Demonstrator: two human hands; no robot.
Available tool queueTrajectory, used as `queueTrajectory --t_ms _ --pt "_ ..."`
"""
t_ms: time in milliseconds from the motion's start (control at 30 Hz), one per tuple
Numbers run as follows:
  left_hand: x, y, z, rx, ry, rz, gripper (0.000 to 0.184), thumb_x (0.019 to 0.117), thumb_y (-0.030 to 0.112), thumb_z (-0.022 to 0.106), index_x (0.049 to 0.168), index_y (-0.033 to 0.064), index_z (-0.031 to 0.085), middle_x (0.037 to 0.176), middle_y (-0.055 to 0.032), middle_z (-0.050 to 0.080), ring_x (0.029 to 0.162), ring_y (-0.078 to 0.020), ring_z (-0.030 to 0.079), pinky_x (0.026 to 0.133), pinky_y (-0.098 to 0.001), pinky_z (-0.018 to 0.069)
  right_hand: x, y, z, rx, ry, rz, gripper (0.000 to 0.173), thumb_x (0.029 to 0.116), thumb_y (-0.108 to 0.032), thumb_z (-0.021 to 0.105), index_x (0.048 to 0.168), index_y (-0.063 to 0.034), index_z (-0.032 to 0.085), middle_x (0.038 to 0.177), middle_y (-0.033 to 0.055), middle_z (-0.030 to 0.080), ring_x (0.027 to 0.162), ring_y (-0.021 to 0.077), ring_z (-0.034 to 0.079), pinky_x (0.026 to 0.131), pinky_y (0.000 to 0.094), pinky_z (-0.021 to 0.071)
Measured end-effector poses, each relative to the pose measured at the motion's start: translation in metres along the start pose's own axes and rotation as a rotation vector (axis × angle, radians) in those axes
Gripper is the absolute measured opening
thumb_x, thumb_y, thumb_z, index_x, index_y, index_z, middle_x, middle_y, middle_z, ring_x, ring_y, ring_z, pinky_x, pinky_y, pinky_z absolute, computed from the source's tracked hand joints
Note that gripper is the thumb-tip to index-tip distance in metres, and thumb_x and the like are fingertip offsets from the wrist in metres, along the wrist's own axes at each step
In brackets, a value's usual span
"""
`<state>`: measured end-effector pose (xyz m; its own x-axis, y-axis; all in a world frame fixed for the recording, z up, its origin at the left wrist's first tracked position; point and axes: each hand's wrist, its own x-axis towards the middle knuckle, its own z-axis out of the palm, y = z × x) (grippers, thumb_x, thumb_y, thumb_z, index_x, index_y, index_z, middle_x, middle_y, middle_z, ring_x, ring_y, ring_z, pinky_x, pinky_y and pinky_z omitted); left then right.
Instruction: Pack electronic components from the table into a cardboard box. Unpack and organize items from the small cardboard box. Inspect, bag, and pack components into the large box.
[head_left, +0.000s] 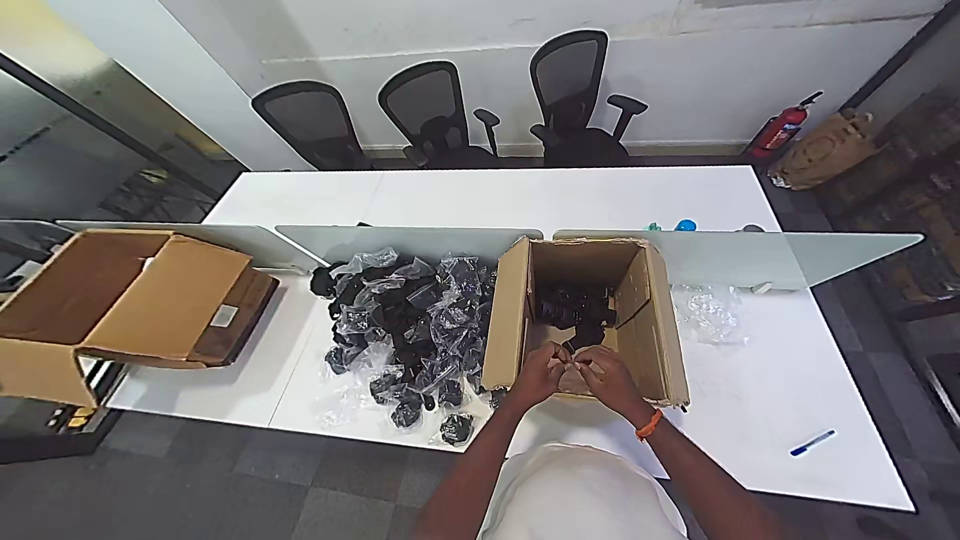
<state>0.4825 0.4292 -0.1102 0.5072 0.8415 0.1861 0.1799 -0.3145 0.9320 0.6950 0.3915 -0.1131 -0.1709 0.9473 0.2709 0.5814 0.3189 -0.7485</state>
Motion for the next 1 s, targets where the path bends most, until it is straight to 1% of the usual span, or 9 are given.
queueTrajectory --t_ms 67,133,433,600,667,767,833,900,1000 --pt "0.0010 -0.0003 0.0001 -0.003 0.021 0.010 0.014 0.0957 0.009 0.068 0.105 -0.0005 0.064 0.108 -0.0093 0.071 0.104 -0.0157 0.069 0.097 -0.0359 0.0561 0.0003 -0.0009 -0.0010 0.032 0.031 0.052 0.016 0.0989 -0.025 0.062 0.102 -0.0146 0.074 0.103 -0.0020 0.072 0.105 0.0100 0.065 0.100 0.0355 0.0504" --pt "0.0010 0.0001 0.0008 0.011 0.060 -0.007 0.010 0.0952 0.005 0.066 0.103 -0.0014 0.065 0.105 -0.0097 0.072 0.101 -0.0156 0.070 0.096 -0.0351 0.0570 0.0008 -0.0020 -0.0021 0.051 0.031 0.080 0.017 0.0991 -0.024 0.061 0.104 -0.0135 0.073 0.104 -0.0005 0.071 0.104 0.0109 0.065 0.099 0.0358 0.0507" --pt "-0.0003 -0.0006 0.0023 -0.021 0.041 -0.009 0.007 0.0918 -0.006 0.059 0.096 -0.0014 0.063 0.099 -0.0097 0.071 0.095 -0.0161 0.070 0.089 -0.0352 0.0586 0.0022 -0.0012 -0.0020 0.059 -0.066 0.007 0.018 0.0990 -0.029 0.063 0.102 -0.0168 0.075 0.103 -0.0044 0.073 0.106 0.0078 0.065 0.100 0.0349 0.0505" --pt "-0.0012 -0.0045 0.0048 0.034 -0.011 0.010 0.006 0.0888 -0.005 0.058 0.089 0.0003 0.060 0.094 -0.0099 0.069 0.089 -0.0175 0.067 0.083 -0.0365 0.0568 -0.0006 -0.0022 -0.0029 -0.052 -0.062 -0.048 0.018 0.0979 -0.028 0.060 0.093 -0.0185 0.074 0.094 -0.0074 0.073 0.098 0.0058 0.065 0.100 0.0364 0.0459" --pt "-0.0003 -0.0024 0.0049 0.051 -0.009 -0.004 0.004 0.0901 -0.003 0.060 0.092 0.0005 0.060 0.095 -0.0094 0.070 0.090 -0.0165 0.068 0.084 -0.0356 0.0568 -0.0017 -0.0020 -0.0029 -0.071 -0.050 -0.054 0.018 0.0970 -0.026 0.059 0.093 -0.0179 0.074 0.094 -0.0067 0.073 0.098 0.0068 0.065 0.100 0.0369 0.0458" --pt "0.0020 0.0002 0.0028 0.043 0.020 -0.030 0.009 0.0941 0.005 0.066 0.102 0.0000 0.065 0.101 -0.0082 0.073 0.096 -0.0143 0.070 0.092 -0.0343 0.0580 -0.0019 -0.0054 -0.0038 -0.087 0.008 -0.012 0.017 0.0969 -0.022 0.059 0.096 -0.0158 0.074 0.098 -0.0035 0.073 0.102 0.0099 0.066 0.102 0.0380 0.0475" --pt "0.0026 0.0002 0.0014 0.057 0.035 -0.038 0.013 0.0960 0.011 0.068 0.104 0.0002 0.066 0.104 -0.0085 0.072 0.099 -0.0145 0.069 0.094 -0.0341 0.0566 -0.0018 -0.0045 -0.0031 -0.051 0.070 0.034 0.016 0.0981 -0.021 0.059 0.098 -0.0125 0.073 0.100 0.0004 0.072 0.102 0.0135 0.066 0.099 0.0387 0.0497" --pt "0.0010 0.0002 0.0018 0.077 0.053 -0.057 0.012 0.0958 0.009 0.066 0.102 -0.0008 0.066 0.101 -0.0102 0.072 0.095 -0.0158 0.070 0.090 -0.0349 0.0578 -0.0015 -0.0027 -0.0022 0.009 0.093 0.071 0.017 0.0986 -0.021 0.060 0.100 -0.0103 0.073 0.101 0.0030 0.071 0.103 0.0153 0.066 0.097 0.0388 0.0517" --pt "-0.0020 0.0017 0.0045 0.109 0.087 -0.077 0.005 0.0917 0.002 0.065 0.095 -0.0015 0.063 0.091 -0.0103 0.072 0.086 -0.0168 0.070 0.083 -0.0362 0.0589 0.0007 -0.0039 -0.0036 0.061 -0.006 0.086 0.020 0.0976 -0.027 0.061 0.103 -0.0113 0.072 0.104 0.0023 0.071 0.106 0.0137 0.065 0.099 0.0383 0.0519"
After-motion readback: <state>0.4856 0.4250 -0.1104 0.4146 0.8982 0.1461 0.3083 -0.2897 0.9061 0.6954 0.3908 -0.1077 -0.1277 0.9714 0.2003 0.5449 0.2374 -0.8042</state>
